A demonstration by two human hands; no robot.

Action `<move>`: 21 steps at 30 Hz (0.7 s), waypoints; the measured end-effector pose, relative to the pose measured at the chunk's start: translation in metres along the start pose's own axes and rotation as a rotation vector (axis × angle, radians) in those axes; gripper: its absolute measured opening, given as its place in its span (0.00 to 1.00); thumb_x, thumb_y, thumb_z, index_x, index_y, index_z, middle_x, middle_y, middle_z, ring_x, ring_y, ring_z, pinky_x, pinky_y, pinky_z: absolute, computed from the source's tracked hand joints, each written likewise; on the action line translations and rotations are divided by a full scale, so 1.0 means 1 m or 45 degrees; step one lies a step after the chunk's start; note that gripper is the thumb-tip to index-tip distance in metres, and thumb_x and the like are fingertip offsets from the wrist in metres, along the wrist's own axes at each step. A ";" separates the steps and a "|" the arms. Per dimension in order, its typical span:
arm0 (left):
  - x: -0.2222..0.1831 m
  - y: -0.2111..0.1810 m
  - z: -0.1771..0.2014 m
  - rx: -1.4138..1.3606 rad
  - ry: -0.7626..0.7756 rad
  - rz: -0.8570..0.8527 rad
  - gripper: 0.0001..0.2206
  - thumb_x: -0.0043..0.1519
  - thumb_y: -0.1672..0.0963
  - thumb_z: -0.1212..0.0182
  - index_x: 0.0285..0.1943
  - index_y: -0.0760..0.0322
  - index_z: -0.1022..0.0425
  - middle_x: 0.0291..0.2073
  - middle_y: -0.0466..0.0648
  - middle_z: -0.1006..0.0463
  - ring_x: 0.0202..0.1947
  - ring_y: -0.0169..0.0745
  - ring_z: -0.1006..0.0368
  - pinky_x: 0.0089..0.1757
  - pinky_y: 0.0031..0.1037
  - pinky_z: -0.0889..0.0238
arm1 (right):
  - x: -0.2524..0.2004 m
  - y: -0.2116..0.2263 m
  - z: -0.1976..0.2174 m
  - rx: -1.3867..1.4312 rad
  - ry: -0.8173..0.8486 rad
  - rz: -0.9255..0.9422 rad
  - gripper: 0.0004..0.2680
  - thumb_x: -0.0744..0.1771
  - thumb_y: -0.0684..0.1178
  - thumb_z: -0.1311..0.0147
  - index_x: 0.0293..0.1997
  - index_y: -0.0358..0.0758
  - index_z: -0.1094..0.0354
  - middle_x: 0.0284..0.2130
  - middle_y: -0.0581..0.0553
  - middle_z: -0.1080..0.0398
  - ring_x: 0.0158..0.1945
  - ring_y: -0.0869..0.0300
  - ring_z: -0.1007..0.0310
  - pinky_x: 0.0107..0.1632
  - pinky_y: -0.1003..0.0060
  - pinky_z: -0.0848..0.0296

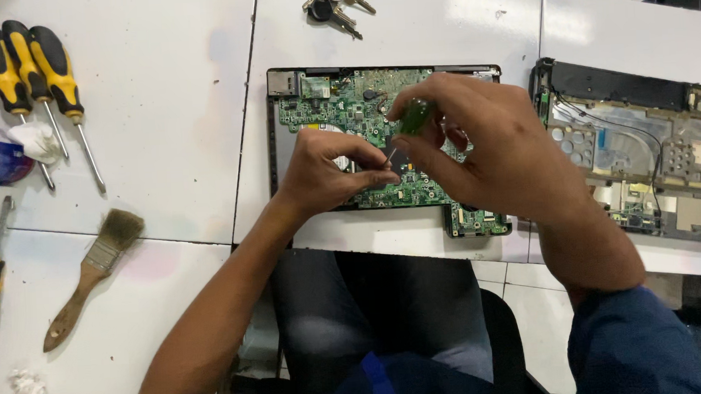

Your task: The person uses a green screwdriver to remove screws from the back of a disassembled laptop. They flip the device over to access the internal components, unscrewing parts of the motherboard and casing. The person continues to remove screws and manipulate the internal hardware throughout the clip.

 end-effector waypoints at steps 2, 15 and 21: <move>-0.002 0.005 -0.001 -0.027 0.023 -0.008 0.10 0.56 0.59 0.18 0.40 0.68 0.15 0.35 0.52 0.13 0.33 0.36 0.15 0.38 0.25 0.19 | 0.000 0.001 0.001 0.015 0.007 -0.015 0.07 0.72 0.37 0.39 0.54 0.29 0.31 0.35 0.41 0.27 0.31 0.58 0.29 0.34 0.62 0.29; -0.006 0.013 0.001 -0.092 0.030 0.026 0.08 0.62 0.61 0.24 0.48 0.68 0.14 0.39 0.53 0.12 0.36 0.38 0.12 0.37 0.22 0.17 | 0.000 -0.009 0.002 0.023 -0.029 -0.043 0.13 0.74 0.41 0.43 0.66 0.25 0.37 0.38 0.40 0.27 0.33 0.57 0.29 0.38 0.63 0.27; -0.009 0.025 0.028 -0.373 -0.393 0.331 0.09 0.67 0.62 0.31 0.54 0.76 0.19 0.39 0.62 0.14 0.38 0.50 0.13 0.42 0.32 0.12 | 0.016 -0.023 -0.026 0.015 0.475 -0.374 0.04 0.68 0.36 0.42 0.41 0.39 0.22 0.33 0.45 0.19 0.31 0.58 0.21 0.40 0.69 0.18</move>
Point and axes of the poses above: each hand's wrist, its own x-axis towards the middle knuckle, its own z-axis out of the back of the hand, y = z × x, the point moved 2 cm from there along x, towards the middle knuckle
